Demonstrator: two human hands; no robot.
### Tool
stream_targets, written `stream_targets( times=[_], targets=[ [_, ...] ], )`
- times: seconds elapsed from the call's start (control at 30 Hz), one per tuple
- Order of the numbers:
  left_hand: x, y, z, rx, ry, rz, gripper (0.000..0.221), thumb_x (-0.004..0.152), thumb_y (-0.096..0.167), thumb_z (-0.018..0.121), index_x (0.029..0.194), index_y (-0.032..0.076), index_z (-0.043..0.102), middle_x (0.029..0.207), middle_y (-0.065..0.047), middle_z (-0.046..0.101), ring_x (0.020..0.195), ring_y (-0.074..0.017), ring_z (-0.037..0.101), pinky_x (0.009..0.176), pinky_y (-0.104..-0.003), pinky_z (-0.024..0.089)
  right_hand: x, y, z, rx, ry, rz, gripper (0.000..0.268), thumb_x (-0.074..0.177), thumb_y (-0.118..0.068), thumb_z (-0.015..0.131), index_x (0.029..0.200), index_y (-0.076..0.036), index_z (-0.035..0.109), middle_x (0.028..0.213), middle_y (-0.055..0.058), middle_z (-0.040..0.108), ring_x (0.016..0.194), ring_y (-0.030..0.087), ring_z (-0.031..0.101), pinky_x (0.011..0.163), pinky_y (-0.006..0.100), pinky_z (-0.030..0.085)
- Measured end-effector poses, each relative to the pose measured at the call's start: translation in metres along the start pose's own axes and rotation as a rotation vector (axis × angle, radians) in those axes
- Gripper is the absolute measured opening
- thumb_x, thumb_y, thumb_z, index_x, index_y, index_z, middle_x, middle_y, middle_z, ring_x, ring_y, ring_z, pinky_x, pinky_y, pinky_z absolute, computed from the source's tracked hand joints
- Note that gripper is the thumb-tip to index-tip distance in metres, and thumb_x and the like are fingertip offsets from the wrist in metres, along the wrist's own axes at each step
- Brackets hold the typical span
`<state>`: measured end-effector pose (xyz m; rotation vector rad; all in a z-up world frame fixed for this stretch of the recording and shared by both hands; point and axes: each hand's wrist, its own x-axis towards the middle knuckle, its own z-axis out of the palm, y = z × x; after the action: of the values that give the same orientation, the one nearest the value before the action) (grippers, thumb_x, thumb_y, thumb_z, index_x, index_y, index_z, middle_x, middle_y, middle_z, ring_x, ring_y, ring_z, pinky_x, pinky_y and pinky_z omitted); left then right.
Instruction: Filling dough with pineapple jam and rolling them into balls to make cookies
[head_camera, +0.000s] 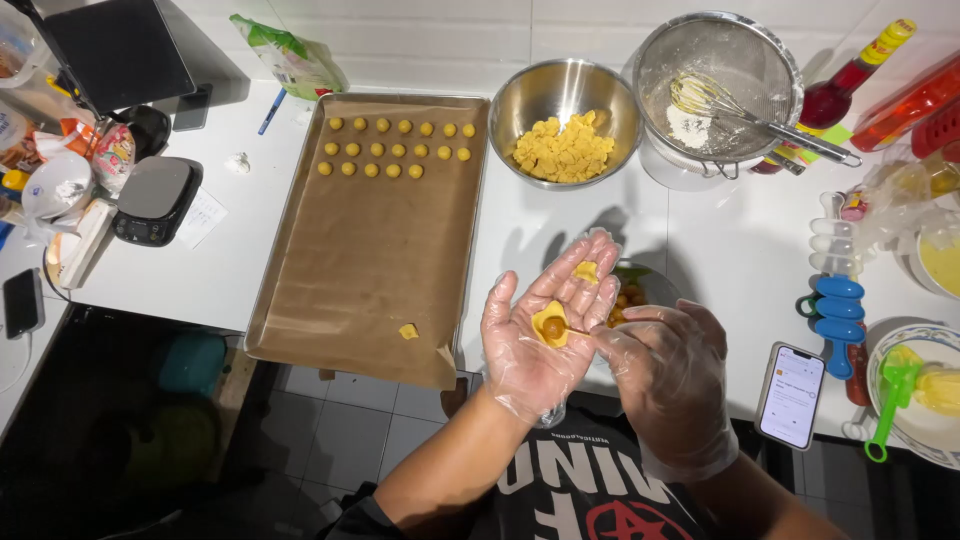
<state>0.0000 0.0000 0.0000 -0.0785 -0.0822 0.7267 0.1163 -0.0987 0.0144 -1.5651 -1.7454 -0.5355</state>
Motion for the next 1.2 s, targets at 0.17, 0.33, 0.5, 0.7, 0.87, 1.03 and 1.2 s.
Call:
stream_targets(
  times=[0.17,0.33,0.5,0.7,0.87,1.03,1.2],
  targets=[
    [-0.003,0.005,0.002,-0.049,0.005,-0.018,0.073,0.102,0.039,0.054,0.154,-0.011,0.039,0.163,-0.025,0.036,0.154,-0.0336,0.033,0.126,-0.042,0.034,0.010,-0.009,-0.007,-0.125,-0.114,-0.045,0.032,0.094,0.002,0.073,0.113,-0.023,0.075,0.088,-0.003,0.056,0.098,0.021,0.065,0.111,0.047,0.038],
    [-0.004,0.007,-0.001,-0.055,0.033,-0.019,0.073,0.101,0.039,0.054,0.152,-0.011,0.041,0.159,-0.027,0.041,0.151,-0.0347,0.038,0.124,-0.043,0.036,0.012,-0.010,-0.009,-0.203,-0.215,-0.138,0.050,0.089,0.007,0.067,0.128,-0.024,0.071,0.087,-0.003,0.051,0.102,0.021,0.064,0.117,0.054,0.033],
    [-0.005,0.010,-0.001,-0.033,0.103,-0.030,0.074,0.098,0.042,0.054,0.152,-0.009,0.044,0.157,-0.026,0.044,0.151,-0.0343,0.038,0.126,-0.042,0.033,0.012,-0.010,-0.011,-0.362,-0.393,-0.167,0.057,0.086,-0.006,0.063,0.138,-0.029,0.066,0.076,-0.008,0.045,0.094,0.017,0.058,0.118,0.053,0.028],
    [-0.004,0.011,-0.010,0.012,0.075,-0.005,0.072,0.099,0.044,0.054,0.149,-0.008,0.048,0.154,-0.025,0.048,0.151,-0.0352,0.039,0.129,-0.043,0.028,0.017,-0.015,-0.022,-0.613,-0.489,-0.260,0.066,0.087,-0.016,0.053,0.150,-0.036,0.052,0.086,-0.001,0.052,0.089,0.020,0.059,0.117,0.055,0.031],
    [-0.006,0.012,-0.005,-0.059,0.119,-0.004,0.072,0.097,0.041,0.055,0.149,-0.010,0.048,0.157,-0.025,0.046,0.149,-0.0356,0.040,0.116,-0.040,0.041,0.008,0.009,-0.047,-0.402,-0.342,-0.037,0.058,0.085,-0.011,0.072,0.139,-0.030,0.065,0.092,-0.005,0.067,0.093,0.017,0.068,0.118,0.056,0.031],
    [-0.010,0.013,-0.003,-0.087,0.121,-0.006,0.076,0.095,0.039,0.057,0.149,-0.013,0.044,0.159,-0.027,0.041,0.151,-0.0368,0.037,0.127,-0.045,0.032,-0.068,0.107,0.035,-0.456,-0.112,0.261,0.007,0.107,-0.022,0.077,0.112,-0.023,0.081,0.090,0.000,0.073,0.081,0.021,0.067,0.117,0.049,0.042],
    [-0.015,0.012,-0.003,-0.090,0.045,-0.050,0.075,0.099,0.036,0.057,0.153,-0.013,0.039,0.161,-0.030,0.037,0.153,-0.0393,0.033,0.125,-0.045,0.035,-0.132,0.158,0.114,-0.389,-0.261,0.348,0.041,0.094,-0.029,0.075,0.130,-0.011,0.075,0.129,0.014,0.074,0.103,0.033,0.071,0.091,0.046,0.052]
  ],
)
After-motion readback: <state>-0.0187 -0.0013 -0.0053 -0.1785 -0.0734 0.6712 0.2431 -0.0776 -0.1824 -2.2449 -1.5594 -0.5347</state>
